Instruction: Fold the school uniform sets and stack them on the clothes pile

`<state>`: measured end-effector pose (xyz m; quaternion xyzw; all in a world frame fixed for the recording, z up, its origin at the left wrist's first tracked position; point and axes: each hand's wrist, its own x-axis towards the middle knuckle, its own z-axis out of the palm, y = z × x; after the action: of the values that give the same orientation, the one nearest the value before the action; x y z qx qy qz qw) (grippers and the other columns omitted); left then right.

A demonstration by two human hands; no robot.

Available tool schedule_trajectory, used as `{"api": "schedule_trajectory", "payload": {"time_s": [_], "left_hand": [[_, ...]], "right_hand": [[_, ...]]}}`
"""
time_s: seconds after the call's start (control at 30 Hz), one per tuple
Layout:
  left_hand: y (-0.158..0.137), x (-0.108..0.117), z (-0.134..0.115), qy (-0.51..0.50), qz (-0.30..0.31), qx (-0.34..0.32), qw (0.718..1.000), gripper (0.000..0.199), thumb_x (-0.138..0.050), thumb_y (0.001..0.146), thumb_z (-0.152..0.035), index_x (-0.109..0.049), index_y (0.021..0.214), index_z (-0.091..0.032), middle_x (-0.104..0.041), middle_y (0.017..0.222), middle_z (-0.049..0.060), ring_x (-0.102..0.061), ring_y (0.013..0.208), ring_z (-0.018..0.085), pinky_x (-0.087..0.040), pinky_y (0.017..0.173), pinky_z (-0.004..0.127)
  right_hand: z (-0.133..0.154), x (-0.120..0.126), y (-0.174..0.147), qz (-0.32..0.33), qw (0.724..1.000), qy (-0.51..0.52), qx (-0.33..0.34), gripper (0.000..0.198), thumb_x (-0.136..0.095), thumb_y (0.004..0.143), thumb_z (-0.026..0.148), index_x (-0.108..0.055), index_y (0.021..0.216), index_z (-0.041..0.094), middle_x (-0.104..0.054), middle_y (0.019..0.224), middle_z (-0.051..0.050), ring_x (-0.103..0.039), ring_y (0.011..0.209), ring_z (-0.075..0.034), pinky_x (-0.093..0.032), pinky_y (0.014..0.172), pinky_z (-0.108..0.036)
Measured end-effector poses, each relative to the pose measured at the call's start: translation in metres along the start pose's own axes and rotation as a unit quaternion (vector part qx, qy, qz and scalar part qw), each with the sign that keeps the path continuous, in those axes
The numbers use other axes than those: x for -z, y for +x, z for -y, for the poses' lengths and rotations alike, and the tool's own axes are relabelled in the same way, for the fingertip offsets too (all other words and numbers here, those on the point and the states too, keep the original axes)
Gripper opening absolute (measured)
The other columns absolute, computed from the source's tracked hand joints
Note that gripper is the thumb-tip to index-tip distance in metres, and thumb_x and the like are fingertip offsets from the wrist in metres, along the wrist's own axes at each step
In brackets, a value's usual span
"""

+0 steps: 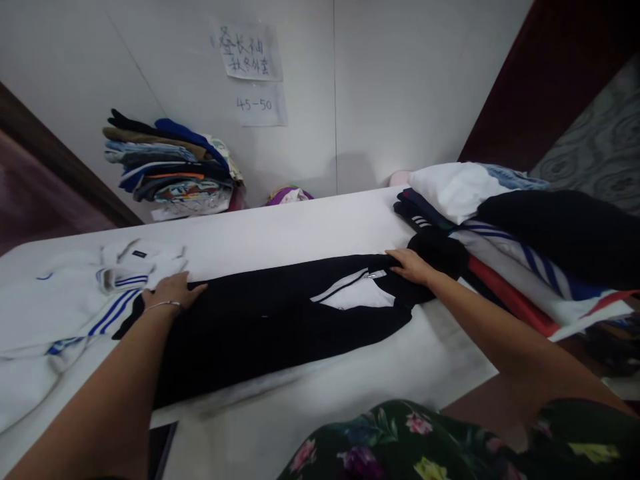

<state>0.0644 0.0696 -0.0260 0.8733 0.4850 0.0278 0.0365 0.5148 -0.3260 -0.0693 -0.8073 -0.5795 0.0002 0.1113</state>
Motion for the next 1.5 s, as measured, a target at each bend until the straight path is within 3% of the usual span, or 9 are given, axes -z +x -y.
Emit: {"api": "schedule_trajectory", "payload": {"time_s": [0.1, 0.33, 0.43, 0.57, 0.8, 1.03, 1.23, 1.4, 1.5], "left_hand": [[-0.006, -0.007, -0.042, 0.049, -0.027, -0.011, 0.998, 0.064, -0.040, 0.086, -0.055, -0.047, 0.132, -0.012, -0.042, 0.145, 0.015, -0.035, 0.132, 0.038, -0.030, 0.103, 0.057], [-0.075, -0.043, -0.160, 0.012, 0.001, -0.284, 0.959, 0.064, -0.041, 0.086, -0.056, -0.040, 0.142, -0.025, -0.031, 0.152, 0.008, -0.024, 0.141, 0.027, -0.018, 0.113, 0.051], [-0.087, -0.058, -0.172, 0.018, 0.027, -0.283, 0.959, 0.065, -0.042, 0.086, -0.056, -0.041, 0.142, -0.023, -0.034, 0.150, 0.009, -0.028, 0.140, 0.027, -0.021, 0.112, 0.051], [-0.084, -0.062, -0.169, 0.024, 0.033, -0.278, 0.960, 0.064, -0.041, 0.087, -0.055, -0.041, 0.142, -0.022, -0.033, 0.151, 0.008, -0.028, 0.140, 0.025, -0.023, 0.112, 0.048], [-0.084, -0.058, -0.169, 0.022, 0.029, -0.265, 0.964, 0.058, -0.037, 0.090, -0.050, -0.042, 0.141, -0.023, -0.036, 0.149, 0.006, -0.029, 0.139, 0.023, -0.024, 0.113, 0.045], [-0.085, -0.060, -0.167, -0.009, 0.000, -0.246, 0.969, 0.049, -0.035, 0.090, -0.043, -0.055, 0.130, -0.023, -0.049, 0.141, 0.006, -0.039, 0.134, 0.023, -0.030, 0.111, 0.042], [-0.089, -0.059, -0.171, -0.012, -0.030, -0.203, 0.979, 0.041, -0.035, 0.091, -0.035, -0.061, 0.122, -0.026, -0.058, 0.132, 0.004, -0.046, 0.129, 0.021, -0.030, 0.110, 0.041], [-0.095, -0.058, -0.176, -0.013, -0.020, -0.179, 0.983, 0.041, -0.034, 0.093, -0.035, -0.059, 0.123, -0.025, -0.055, 0.135, 0.003, -0.043, 0.131, 0.020, -0.028, 0.110, 0.040], [-0.098, -0.058, -0.175, -0.028, -0.012, -0.171, 0.985, 0.043, -0.033, 0.094, -0.035, -0.056, 0.128, -0.023, -0.053, 0.138, 0.004, -0.040, 0.133, 0.020, -0.027, 0.111, 0.039]], "right_hand": [[0.006, 0.006, -0.031, -0.102, 0.992, 0.074, 0.005, 0.043, -0.052, 0.086, 0.032, -0.054, 0.128, 0.022, -0.053, 0.134, -0.010, -0.046, 0.127, -0.025, -0.036, 0.108, -0.045], [0.006, 0.015, -0.121, -0.335, 0.923, 0.129, -0.137, 0.038, -0.050, 0.087, 0.037, -0.058, 0.121, 0.024, -0.049, 0.139, -0.010, -0.043, 0.130, -0.026, -0.038, 0.107, -0.051], [-0.017, 0.012, -0.136, -0.374, 0.861, 0.222, -0.265, 0.056, -0.058, 0.080, 0.046, -0.052, 0.128, 0.019, -0.047, 0.140, -0.015, -0.046, 0.128, -0.030, -0.044, 0.100, -0.051], [-0.038, 0.012, -0.126, -0.313, 0.749, 0.439, -0.385, 0.063, -0.062, 0.074, 0.054, -0.053, 0.125, 0.017, -0.064, 0.119, -0.015, -0.063, 0.104, -0.029, -0.056, 0.082, -0.045], [-0.042, 0.008, -0.090, -0.322, 0.707, 0.505, -0.377, 0.048, -0.068, 0.070, 0.051, -0.065, 0.103, 0.016, -0.072, 0.091, -0.012, -0.069, 0.082, -0.027, -0.058, 0.068, -0.042], [-0.048, -0.021, -0.093, -0.389, 0.718, 0.456, -0.353, 0.052, -0.068, 0.067, 0.043, -0.061, 0.111, 0.016, -0.069, 0.106, -0.010, -0.062, 0.102, -0.027, -0.045, 0.096, -0.050], [-0.021, -0.002, -0.103, -0.474, 0.831, 0.205, -0.208, 0.047, -0.055, 0.081, 0.036, -0.055, 0.125, 0.019, -0.049, 0.138, -0.013, -0.042, 0.129, -0.028, -0.031, 0.109, -0.051], [0.033, 0.000, -0.089, -0.321, 0.898, 0.291, -0.073, 0.024, -0.048, 0.085, 0.029, -0.070, 0.093, 0.022, -0.070, 0.098, -0.007, -0.064, 0.097, -0.023, -0.050, 0.091, -0.041], [0.064, -0.003, -0.069, -0.220, 0.924, 0.311, -0.012, 0.023, -0.049, 0.085, 0.027, -0.070, 0.094, 0.023, -0.071, 0.096, -0.004, -0.065, 0.091, -0.020, -0.052, 0.085, -0.036]]}}
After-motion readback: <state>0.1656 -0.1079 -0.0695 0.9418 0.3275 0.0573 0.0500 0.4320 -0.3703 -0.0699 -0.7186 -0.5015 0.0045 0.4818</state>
